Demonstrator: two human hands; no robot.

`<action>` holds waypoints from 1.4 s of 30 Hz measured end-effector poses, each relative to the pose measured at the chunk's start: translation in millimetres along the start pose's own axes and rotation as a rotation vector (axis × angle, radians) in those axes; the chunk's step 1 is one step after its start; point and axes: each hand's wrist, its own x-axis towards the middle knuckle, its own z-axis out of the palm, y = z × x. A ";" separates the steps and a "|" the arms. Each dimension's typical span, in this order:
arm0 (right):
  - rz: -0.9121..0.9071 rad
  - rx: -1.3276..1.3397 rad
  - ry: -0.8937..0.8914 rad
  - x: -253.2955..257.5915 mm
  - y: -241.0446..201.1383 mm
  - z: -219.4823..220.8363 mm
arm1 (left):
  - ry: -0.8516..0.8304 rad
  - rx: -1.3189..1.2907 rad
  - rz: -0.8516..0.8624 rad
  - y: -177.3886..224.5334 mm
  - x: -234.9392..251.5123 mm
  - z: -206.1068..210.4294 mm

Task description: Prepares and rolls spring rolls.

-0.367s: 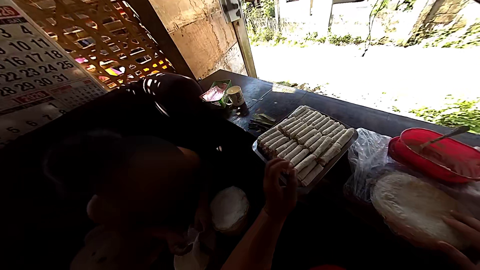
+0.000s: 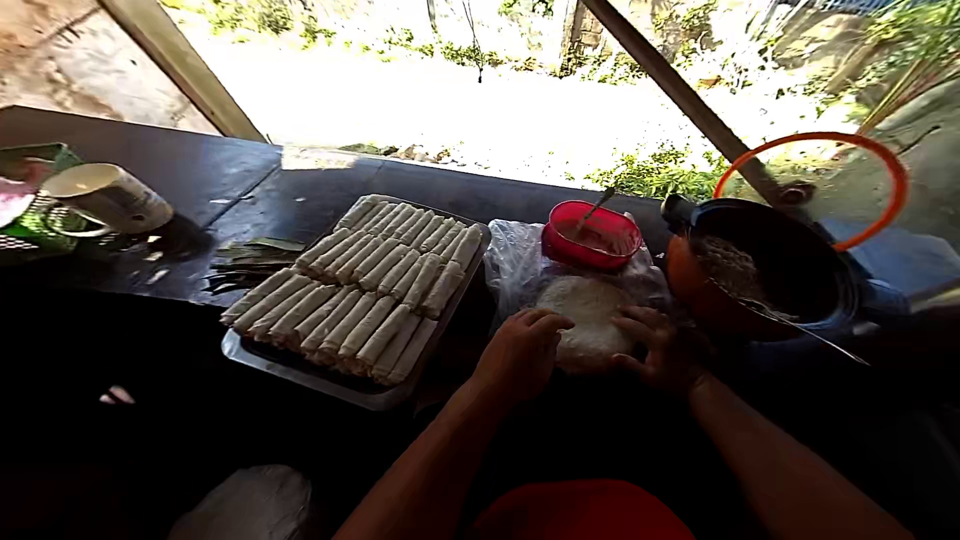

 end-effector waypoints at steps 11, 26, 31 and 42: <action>0.022 0.032 0.014 1.3 -3.5 3.8 | -0.130 0.020 -0.020 -56.9 36.5 42.1; 0.024 0.005 0.218 55.6 -50.2 -95.2 | -0.073 0.020 0.024 -64.7 32.3 46.8; 0.540 -0.418 -0.432 64.3 -67.6 -209.7 | -0.043 0.016 0.045 -67.8 29.0 50.4; 1.020 -0.449 -0.590 15.7 -27.0 -207.1 | -0.025 0.024 0.069 -70.7 27.7 49.6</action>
